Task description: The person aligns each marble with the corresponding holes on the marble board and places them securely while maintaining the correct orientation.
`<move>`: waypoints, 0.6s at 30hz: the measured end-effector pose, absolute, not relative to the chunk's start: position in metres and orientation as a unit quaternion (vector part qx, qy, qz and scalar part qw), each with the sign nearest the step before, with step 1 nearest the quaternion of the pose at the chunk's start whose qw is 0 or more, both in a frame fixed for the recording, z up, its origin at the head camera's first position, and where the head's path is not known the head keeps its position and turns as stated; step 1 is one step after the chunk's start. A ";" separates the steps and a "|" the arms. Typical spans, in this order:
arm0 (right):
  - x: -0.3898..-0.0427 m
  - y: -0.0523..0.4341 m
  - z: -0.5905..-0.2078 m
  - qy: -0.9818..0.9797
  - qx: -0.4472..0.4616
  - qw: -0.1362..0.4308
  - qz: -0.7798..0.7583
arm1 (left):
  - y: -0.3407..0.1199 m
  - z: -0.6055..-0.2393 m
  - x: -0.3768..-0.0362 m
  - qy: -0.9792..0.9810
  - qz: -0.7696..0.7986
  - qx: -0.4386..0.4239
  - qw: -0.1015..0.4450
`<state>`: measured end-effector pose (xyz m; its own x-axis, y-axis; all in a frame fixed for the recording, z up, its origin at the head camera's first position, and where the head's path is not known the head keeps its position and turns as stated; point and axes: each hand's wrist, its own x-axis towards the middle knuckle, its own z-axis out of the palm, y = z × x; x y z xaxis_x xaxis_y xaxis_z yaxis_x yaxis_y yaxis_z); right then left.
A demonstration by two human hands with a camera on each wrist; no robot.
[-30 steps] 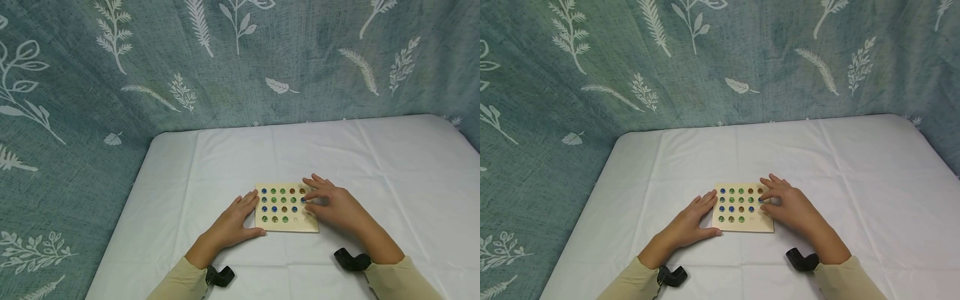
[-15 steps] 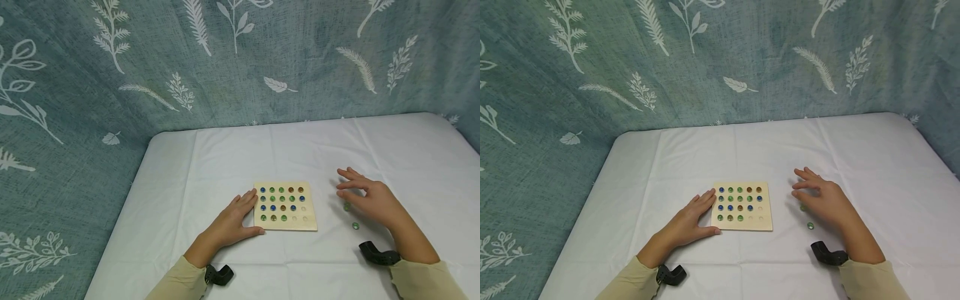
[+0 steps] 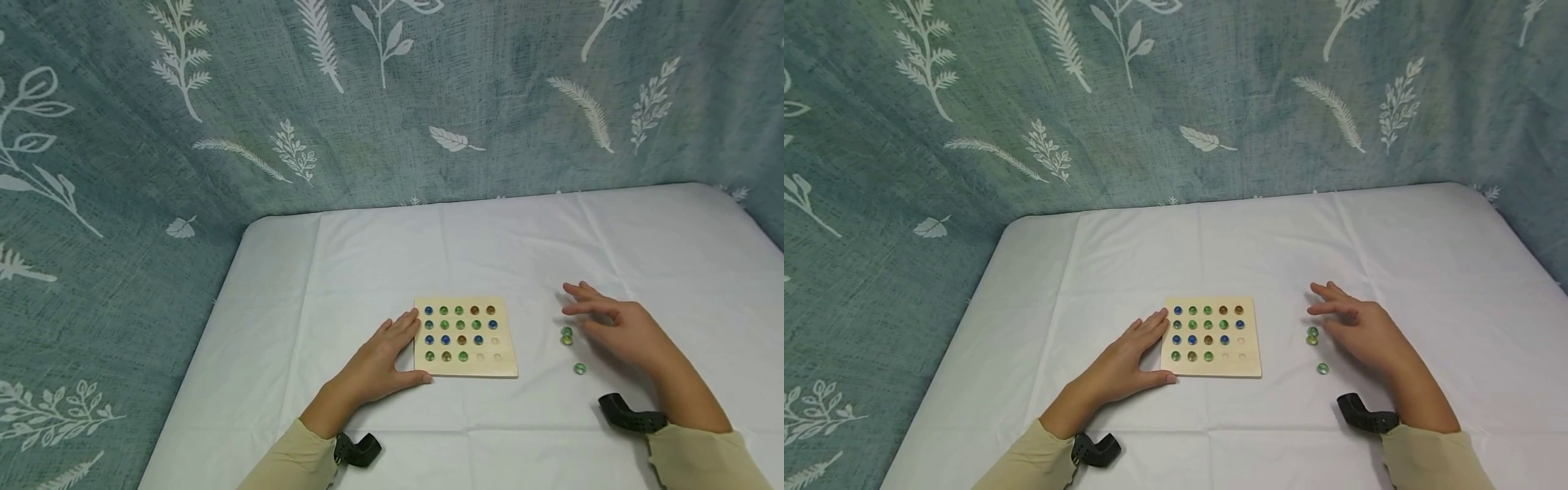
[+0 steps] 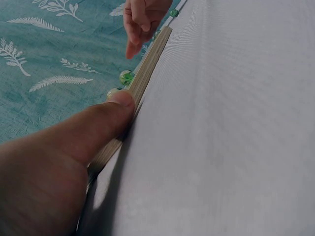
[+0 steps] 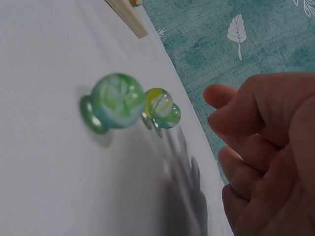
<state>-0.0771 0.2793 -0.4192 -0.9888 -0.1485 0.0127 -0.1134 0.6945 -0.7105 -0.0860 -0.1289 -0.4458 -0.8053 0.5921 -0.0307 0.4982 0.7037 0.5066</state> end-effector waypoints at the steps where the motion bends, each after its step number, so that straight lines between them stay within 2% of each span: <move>1: -0.077 0.280 -0.420 0.919 -0.073 0.030 -0.387 | -0.129 -0.446 -0.086 0.918 0.245 0.297 0.096; 10: -0.079 0.279 -0.425 0.911 -0.088 0.078 -0.395 | -0.129 -0.445 -0.086 0.920 0.238 0.297 0.096; 18: -0.080 0.279 -0.427 0.913 -0.089 0.085 -0.389 | -0.129 -0.446 -0.086 0.919 0.244 0.297 0.094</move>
<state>-0.0796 0.2791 -0.4273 -0.9698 -0.2282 -0.0857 -0.0963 0.6814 -0.7255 -0.0856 -0.1292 -0.4460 -0.8064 0.5907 -0.0277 0.4993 0.7053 0.5033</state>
